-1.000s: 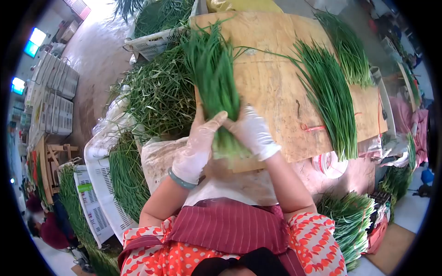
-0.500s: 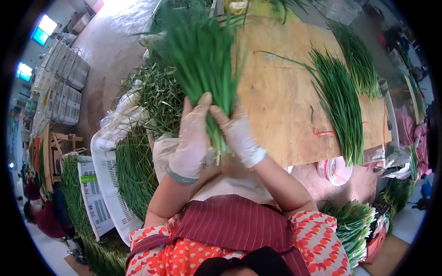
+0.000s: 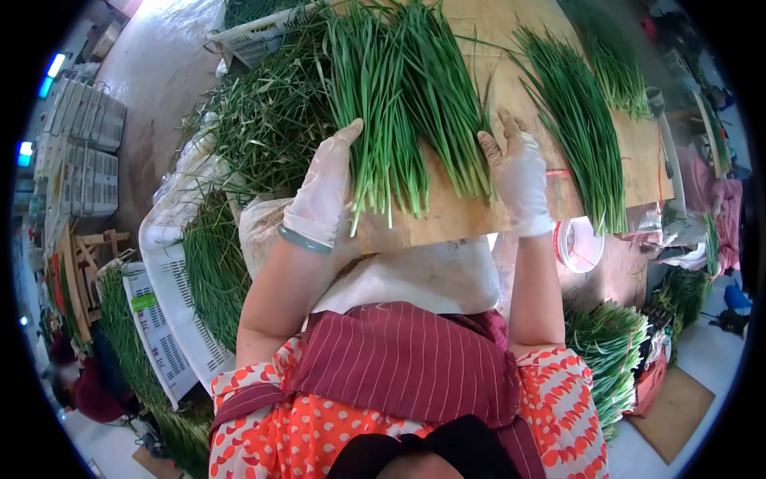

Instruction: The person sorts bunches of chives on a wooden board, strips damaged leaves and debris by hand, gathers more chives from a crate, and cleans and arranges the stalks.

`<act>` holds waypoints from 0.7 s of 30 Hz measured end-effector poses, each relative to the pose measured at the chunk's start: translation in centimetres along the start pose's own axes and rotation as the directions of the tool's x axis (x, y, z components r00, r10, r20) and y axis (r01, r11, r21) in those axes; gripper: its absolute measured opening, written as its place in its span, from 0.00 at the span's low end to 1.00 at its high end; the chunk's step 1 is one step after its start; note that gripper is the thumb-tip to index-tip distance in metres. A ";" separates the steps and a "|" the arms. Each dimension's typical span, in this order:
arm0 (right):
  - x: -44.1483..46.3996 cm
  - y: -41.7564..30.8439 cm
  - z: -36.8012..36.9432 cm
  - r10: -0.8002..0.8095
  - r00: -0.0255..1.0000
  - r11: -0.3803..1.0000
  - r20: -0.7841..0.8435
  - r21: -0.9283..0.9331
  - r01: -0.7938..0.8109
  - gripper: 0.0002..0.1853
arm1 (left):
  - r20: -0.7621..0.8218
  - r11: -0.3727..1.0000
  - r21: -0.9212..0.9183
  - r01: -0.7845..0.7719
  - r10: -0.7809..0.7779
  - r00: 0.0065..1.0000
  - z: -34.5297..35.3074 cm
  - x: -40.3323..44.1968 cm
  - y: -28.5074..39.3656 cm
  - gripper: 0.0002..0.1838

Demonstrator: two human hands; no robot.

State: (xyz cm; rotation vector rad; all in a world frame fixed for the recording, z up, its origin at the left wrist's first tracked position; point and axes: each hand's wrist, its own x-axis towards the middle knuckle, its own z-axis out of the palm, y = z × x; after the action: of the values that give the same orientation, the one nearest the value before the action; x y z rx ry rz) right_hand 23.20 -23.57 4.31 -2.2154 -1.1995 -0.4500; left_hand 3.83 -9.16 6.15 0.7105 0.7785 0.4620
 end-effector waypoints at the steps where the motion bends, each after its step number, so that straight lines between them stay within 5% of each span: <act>1: 0.1 -1.3 -0.7 -0.052 0.998 0.993 -0.035 0.102 0.056 0.20 | -0.030 0.999 -0.031 0.016 -0.017 0.999 0.2 -0.1 0.0 0.17; 2: -0.3 -2.9 -1.4 -0.051 0.998 0.993 -0.033 0.107 0.055 0.20 | -0.036 0.999 -0.028 0.015 -0.016 0.999 0.0 -0.1 -0.1 0.17; 4: -1.6 -6.6 -2.9 -0.033 0.921 0.864 0.389 0.475 -0.169 0.22 | 0.040 1.000 0.008 -0.013 0.012 0.999 -0.5 0.1 -0.4 0.17; 6: -2.2 -9.7 -4.3 -0.112 0.828 0.869 0.550 0.458 -0.186 0.23 | 0.027 0.999 -0.036 -0.006 0.007 1.000 -0.1 -0.1 -0.5 0.17; 10: -3.4 -10.9 -2.5 -0.106 0.901 0.899 0.422 0.427 -0.094 0.21 | 0.050 0.982 -0.156 0.103 -0.096 0.994 -0.3 0.4 -0.5 0.17; 12: -3.2 -11.1 -2.3 0.004 0.852 0.814 0.523 0.494 -0.306 0.13 | 0.011 0.984 -0.177 0.033 -0.032 0.999 -0.5 1.3 -1.0 0.17; 17: -3.2 -10.3 0.1 -0.004 0.868 0.779 0.497 0.546 -0.309 0.11 | -0.071 0.986 -0.167 -0.026 0.014 0.997 -0.9 2.4 -2.0 0.17; 19: -2.9 -9.7 0.2 0.026 0.883 0.753 0.469 0.572 -0.325 0.10 | 0.115 0.962 -0.273 0.007 0.025 0.993 -1.3 2.3 -1.9 0.16; 21: -2.1 -9.2 -0.3 0.091 0.914 0.825 0.396 0.484 -0.291 0.09 | 0.114 0.962 -0.268 0.052 -0.022 0.993 -1.1 1.7 -1.2 0.16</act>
State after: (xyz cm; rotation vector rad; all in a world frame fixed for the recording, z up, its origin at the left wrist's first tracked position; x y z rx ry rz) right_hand 14.36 -21.14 6.39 -1.9269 -1.0835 0.3627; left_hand 4.18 -8.52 3.92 0.4612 0.6093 0.4802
